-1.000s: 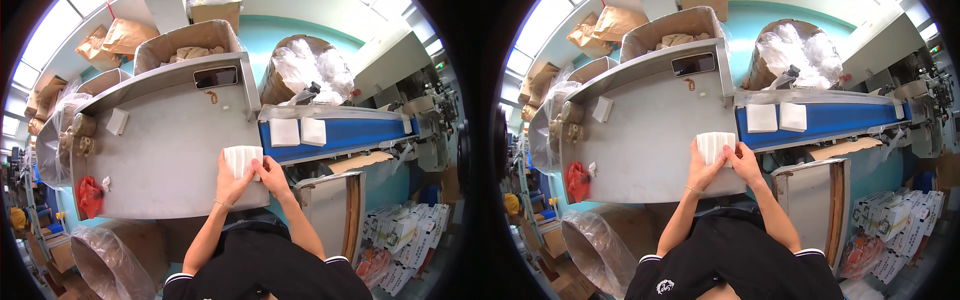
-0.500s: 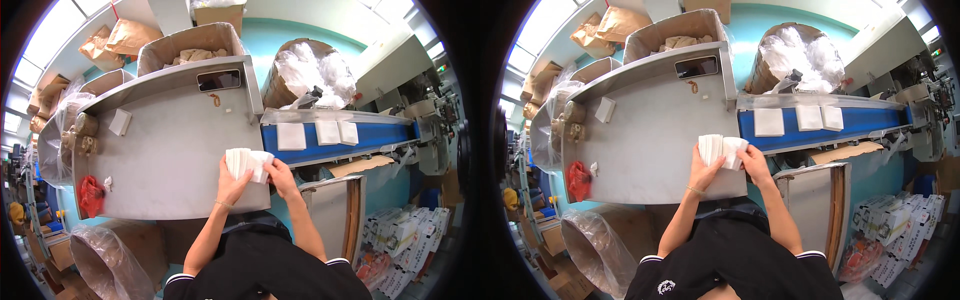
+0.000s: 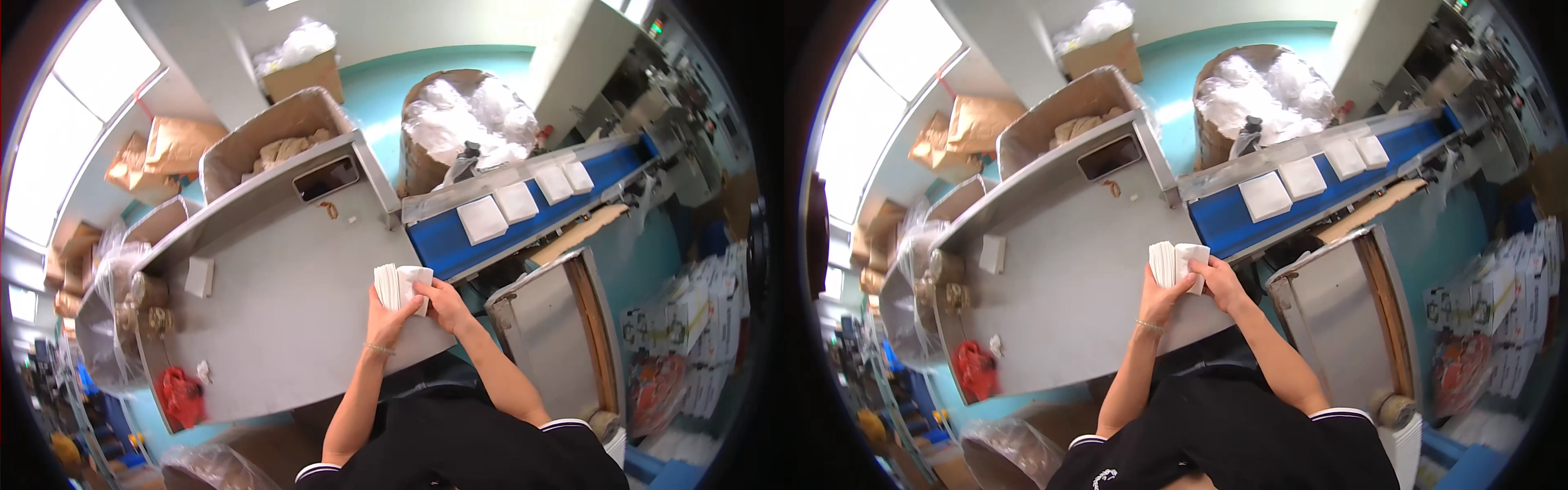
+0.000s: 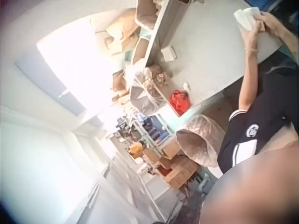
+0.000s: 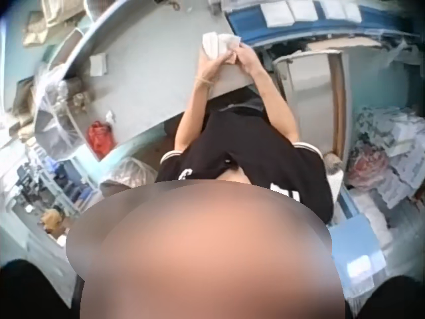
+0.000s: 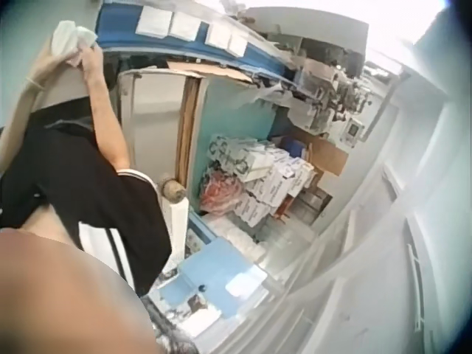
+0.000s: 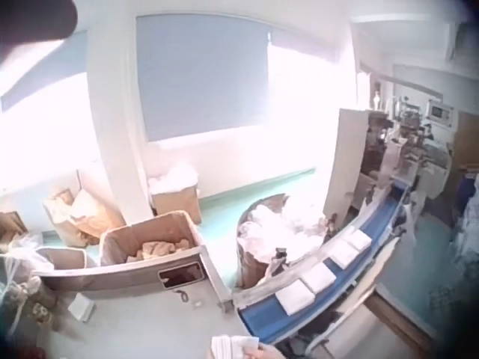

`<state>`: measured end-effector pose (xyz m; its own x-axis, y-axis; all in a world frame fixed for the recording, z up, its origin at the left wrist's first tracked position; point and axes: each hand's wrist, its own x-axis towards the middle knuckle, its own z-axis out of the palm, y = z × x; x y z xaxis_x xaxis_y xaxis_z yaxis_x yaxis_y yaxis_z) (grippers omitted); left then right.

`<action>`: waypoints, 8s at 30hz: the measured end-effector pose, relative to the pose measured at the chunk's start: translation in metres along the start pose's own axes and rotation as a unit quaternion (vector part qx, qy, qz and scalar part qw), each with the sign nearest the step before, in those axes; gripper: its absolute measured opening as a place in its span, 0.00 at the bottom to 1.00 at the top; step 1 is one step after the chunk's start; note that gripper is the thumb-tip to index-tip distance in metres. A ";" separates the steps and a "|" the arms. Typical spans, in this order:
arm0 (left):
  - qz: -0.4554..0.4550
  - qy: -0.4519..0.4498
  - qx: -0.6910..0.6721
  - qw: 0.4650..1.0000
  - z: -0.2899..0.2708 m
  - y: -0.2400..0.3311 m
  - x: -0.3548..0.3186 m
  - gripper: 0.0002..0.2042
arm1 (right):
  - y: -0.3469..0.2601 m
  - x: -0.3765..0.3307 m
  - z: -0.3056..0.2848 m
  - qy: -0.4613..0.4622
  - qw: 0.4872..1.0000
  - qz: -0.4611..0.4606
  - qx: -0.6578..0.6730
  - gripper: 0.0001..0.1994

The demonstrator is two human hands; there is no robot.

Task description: Organizing and packing stacks of paper or filters from a conveyor belt into a workflow station.

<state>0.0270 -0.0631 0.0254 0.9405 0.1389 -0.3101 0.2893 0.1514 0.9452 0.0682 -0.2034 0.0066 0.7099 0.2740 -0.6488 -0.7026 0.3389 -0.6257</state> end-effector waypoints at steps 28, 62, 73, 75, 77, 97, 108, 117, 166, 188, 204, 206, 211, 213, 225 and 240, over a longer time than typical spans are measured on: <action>0.561 -0.426 0.294 0.646 0.209 -0.061 -0.256 0.14 | 0.464 -0.309 -0.178 0.800 0.560 0.186 0.112 0.13; 0.408 -0.315 0.551 0.656 0.262 -0.088 -0.282 0.14 | 0.656 -0.361 -0.157 0.735 0.659 0.094 0.130 0.17; 0.405 -0.338 0.561 0.638 0.273 -0.095 -0.246 0.21 | 0.321 -0.540 -0.247 0.915 0.286 -0.280 -0.043 0.06; 0.378 -0.412 0.514 0.650 0.283 -0.094 -0.231 0.24 | 0.292 -0.566 -0.277 0.915 0.257 -0.204 -0.233 0.10; 0.289 -0.524 0.439 0.670 0.301 -0.090 -0.241 0.34 | 0.294 -0.592 -0.305 0.910 0.243 -0.160 -0.294 0.12; 0.317 -0.779 0.489 0.233 0.425 -0.058 -0.261 0.54 | 0.297 -0.696 -0.494 0.915 0.340 -0.113 -0.184 0.14; 0.097 -0.804 0.306 0.501 0.432 -0.088 -0.268 0.18 | 0.292 -0.711 -0.517 0.870 0.403 -0.070 -0.275 0.07; 0.075 -0.770 0.352 0.527 0.421 -0.134 -0.182 0.35 | 0.238 -0.693 -0.487 0.779 0.504 0.280 -0.247 0.09; -0.094 0.231 0.008 0.968 -0.300 0.012 -0.124 0.32 | 0.035 -0.039 0.045 0.016 0.883 -0.200 -0.423 0.58; 0.028 0.387 0.461 0.798 -0.279 0.032 -0.087 0.47 | -0.012 0.012 -0.019 0.109 0.987 -0.114 -0.034 0.22; -0.036 0.426 0.467 0.774 -0.271 0.029 -0.083 0.51 | -0.013 -0.006 -0.018 -0.046 0.997 0.055 -0.034 0.19; -0.054 0.441 0.508 0.738 -0.271 0.028 -0.081 0.52 | -0.015 0.004 -0.028 0.035 0.999 -0.022 0.021 0.16; -0.023 0.435 0.491 0.754 -0.281 0.011 -0.077 0.53 | -0.017 0.005 0.014 0.025 0.943 -0.192 -0.270 0.24; -0.037 0.436 0.494 0.751 -0.274 0.019 -0.076 0.53 | -0.010 0.011 0.018 0.014 0.941 -0.209 -0.267 0.21; 0.016 0.423 0.473 0.773 -0.260 0.017 -0.067 0.50 | -0.015 -0.001 0.024 0.020 0.919 -0.211 -0.332 0.22; 0.007 0.422 0.436 0.795 -0.237 0.030 -0.063 0.49 | -0.002 0.002 0.021 0.000 0.937 -0.171 -0.306 0.18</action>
<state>-0.0658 0.1641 0.0490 0.5960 0.7979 0.0906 0.6403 -0.5403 0.5460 0.0723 -0.1843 0.0155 0.8985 0.2428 -0.3658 -0.3312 -0.1721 -0.9277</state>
